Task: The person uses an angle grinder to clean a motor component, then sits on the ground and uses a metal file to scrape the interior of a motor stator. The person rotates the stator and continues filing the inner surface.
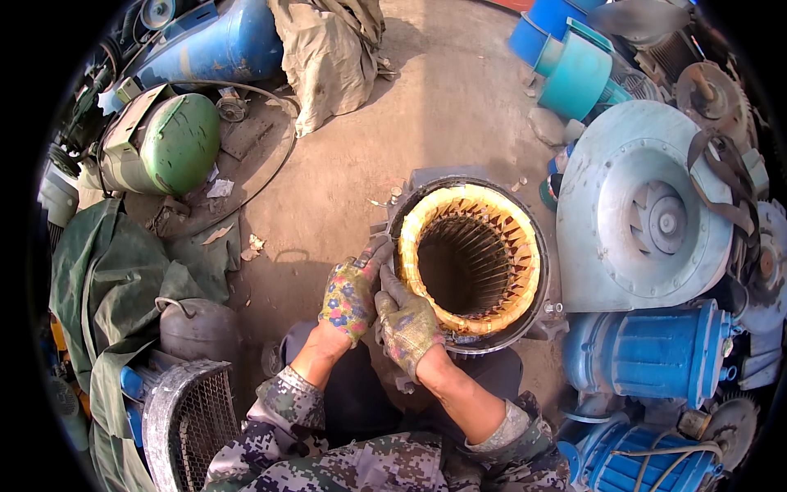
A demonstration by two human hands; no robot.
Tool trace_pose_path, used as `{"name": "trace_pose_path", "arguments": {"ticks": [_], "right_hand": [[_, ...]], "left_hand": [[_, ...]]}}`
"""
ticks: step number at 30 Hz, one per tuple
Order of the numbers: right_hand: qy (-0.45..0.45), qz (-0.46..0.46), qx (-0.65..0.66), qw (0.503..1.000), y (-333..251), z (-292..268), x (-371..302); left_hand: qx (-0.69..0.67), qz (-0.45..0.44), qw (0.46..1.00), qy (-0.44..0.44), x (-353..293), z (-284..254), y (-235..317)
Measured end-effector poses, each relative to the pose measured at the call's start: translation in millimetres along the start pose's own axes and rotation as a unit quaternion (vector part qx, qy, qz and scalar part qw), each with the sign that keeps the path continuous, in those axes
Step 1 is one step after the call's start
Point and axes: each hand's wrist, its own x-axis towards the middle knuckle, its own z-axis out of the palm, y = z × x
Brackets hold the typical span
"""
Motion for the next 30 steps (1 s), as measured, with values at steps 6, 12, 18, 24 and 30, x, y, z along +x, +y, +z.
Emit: {"name": "trace_pose_path", "arguments": {"ticks": [6,12,18,24,30], "right_hand": [[-0.011,0.017,0.108,0.994,-22.6,-2.4,29.9],[-0.004,0.002,0.144,0.990,-11.8,-7.8,39.6],[-0.038,0.017,0.119,0.992,-13.4,-25.5,46.6],[-0.051,0.022,0.149,0.987,-17.6,-28.4,42.9],[-0.055,0.024,0.163,0.985,-23.4,-34.2,57.7]], "left_hand": [[0.025,-0.046,0.998,0.019,35.2,-2.0,-7.4],[0.031,-0.044,0.995,0.090,48.3,8.6,-0.9],[-0.027,-0.069,0.992,0.101,54.1,29.2,-9.0],[-0.030,-0.059,0.991,0.114,50.0,23.1,-3.1],[-0.207,-0.143,0.962,0.105,71.2,22.7,0.7]]}}
